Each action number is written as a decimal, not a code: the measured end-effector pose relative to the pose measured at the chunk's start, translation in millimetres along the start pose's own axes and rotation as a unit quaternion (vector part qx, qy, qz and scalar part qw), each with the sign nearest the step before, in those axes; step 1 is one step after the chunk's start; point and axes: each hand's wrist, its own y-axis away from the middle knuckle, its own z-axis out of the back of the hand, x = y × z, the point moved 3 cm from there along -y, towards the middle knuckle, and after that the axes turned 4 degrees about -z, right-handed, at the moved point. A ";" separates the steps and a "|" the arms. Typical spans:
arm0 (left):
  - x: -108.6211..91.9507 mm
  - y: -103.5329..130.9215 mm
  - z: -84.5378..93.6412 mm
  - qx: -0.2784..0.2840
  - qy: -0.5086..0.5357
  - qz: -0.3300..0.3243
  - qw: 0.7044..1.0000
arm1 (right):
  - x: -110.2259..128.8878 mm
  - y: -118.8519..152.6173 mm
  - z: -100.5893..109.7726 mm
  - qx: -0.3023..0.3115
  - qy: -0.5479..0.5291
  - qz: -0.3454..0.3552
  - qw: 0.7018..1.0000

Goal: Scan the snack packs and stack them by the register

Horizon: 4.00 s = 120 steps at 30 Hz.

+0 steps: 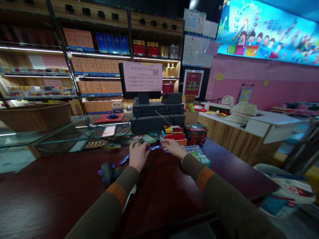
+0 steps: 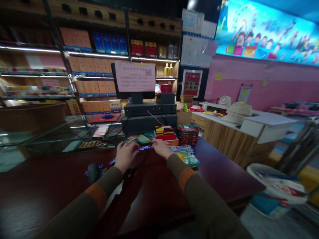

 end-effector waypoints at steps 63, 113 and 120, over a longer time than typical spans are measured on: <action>-38.1 -17.6 -42.4 0.104 0.011 0.028 0.994 | -37.4 24.7 23.4 0.048 0.412 0.007 0.910; 204.6 50.4 77.5 0.125 -0.033 0.274 0.953 | 115.9 -14.0 -174.7 0.168 0.324 0.213 0.906; 215.4 51.6 66.9 0.122 -0.011 0.266 0.956 | 130.0 -21.3 -188.7 0.180 0.328 0.216 0.902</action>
